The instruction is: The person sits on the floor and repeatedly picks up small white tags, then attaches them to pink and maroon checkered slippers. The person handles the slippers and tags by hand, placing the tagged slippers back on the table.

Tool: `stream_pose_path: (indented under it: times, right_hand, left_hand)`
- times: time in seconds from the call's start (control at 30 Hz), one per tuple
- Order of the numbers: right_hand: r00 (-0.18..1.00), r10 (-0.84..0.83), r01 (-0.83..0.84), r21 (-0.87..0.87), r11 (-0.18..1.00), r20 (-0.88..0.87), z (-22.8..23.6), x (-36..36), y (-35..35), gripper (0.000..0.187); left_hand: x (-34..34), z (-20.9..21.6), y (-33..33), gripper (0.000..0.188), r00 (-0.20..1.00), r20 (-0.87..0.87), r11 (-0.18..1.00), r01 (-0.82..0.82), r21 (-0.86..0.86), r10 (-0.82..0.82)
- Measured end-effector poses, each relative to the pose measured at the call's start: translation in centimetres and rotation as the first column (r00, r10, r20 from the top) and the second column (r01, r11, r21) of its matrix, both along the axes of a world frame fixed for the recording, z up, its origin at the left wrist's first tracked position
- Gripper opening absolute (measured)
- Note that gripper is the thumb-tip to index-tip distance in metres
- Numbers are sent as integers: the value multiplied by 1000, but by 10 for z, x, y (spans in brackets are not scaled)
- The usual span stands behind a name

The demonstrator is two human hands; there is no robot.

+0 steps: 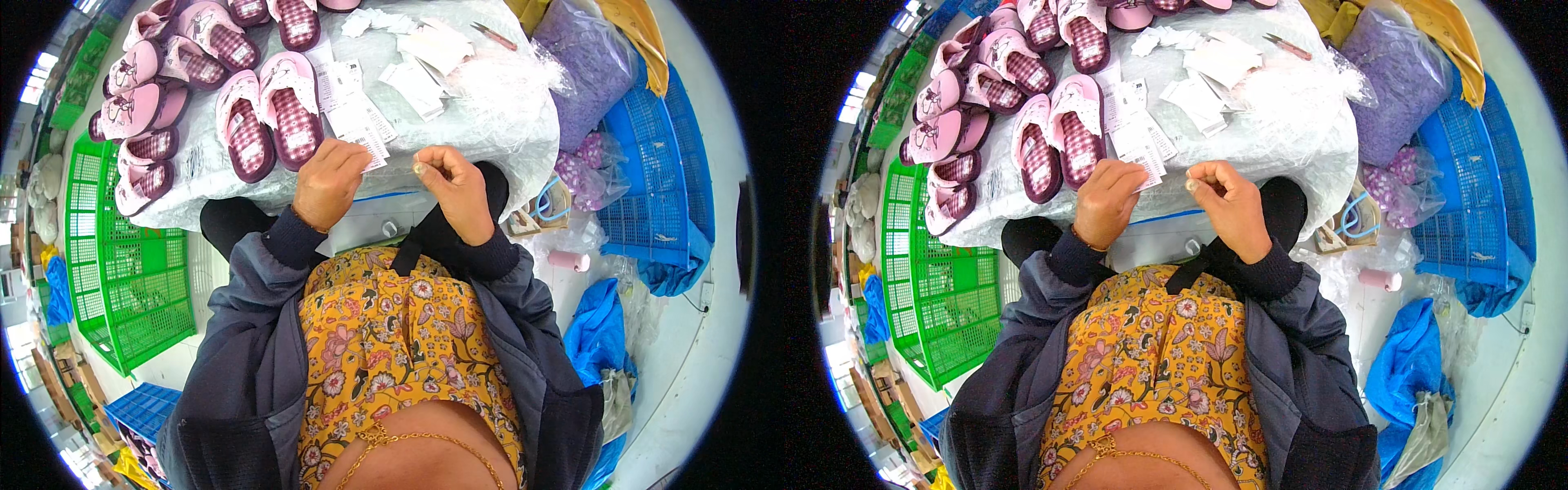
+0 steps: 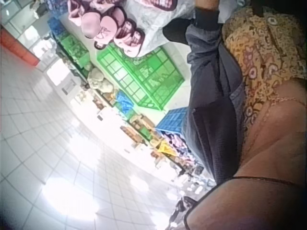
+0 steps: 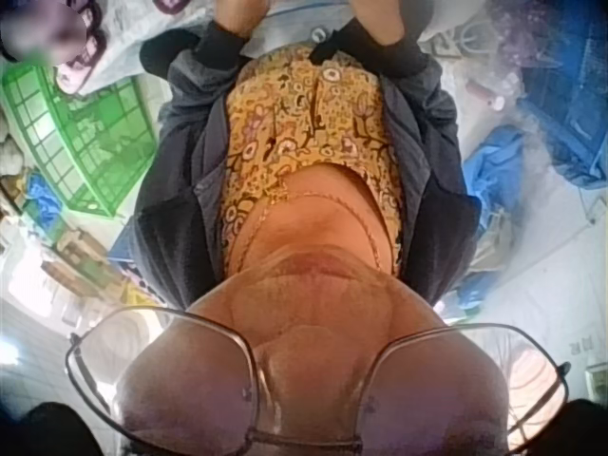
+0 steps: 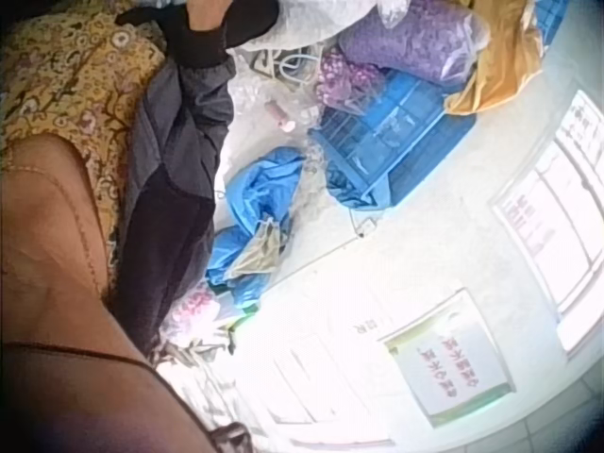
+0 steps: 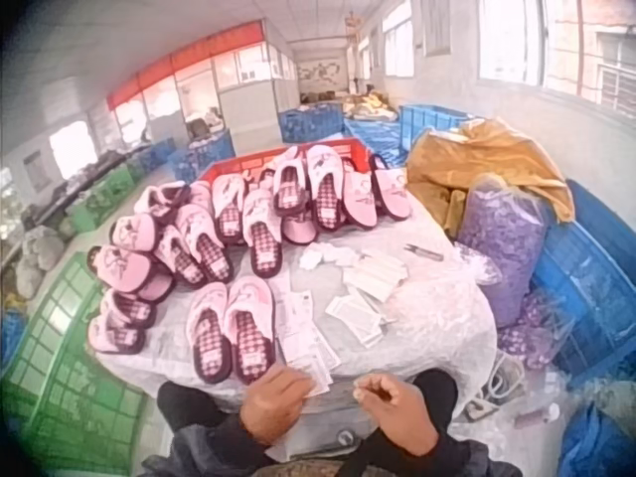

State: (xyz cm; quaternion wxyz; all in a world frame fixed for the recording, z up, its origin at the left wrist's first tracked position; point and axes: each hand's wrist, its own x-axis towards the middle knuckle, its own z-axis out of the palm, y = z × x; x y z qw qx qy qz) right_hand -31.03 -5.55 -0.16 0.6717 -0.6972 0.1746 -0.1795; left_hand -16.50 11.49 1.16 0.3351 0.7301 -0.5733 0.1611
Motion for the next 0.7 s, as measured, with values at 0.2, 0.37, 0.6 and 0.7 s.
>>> stream_pose_path:
  times: [0.2, 0.37, 0.6, 0.7]
  right_hand:
    - [1000, 0, 0, 22, 1000, 31, -3, 2, 1, 15]
    - [1000, -1, 1, 13, 1000, 20, 1, 4, 3, 15]
    - [996, 26, -28, 22, 999, 90, 6, 5, 9, 12]
    - [992, 57, -71, 127, 989, 114, 1, 19, 14, 13]
  left_hand:
    - [4, -2, 9, 25, 997, 37, 996, -71, -45, 72]
    - [10, -7, 6, 32, 997, 57, 998, -48, -29, 49]
    - [-4, 11, 15, 26, 986, 161, 987, 61, -149, -37]
    - [-21, 22, 19, 24, 969, 221, 981, 140, -132, -109]
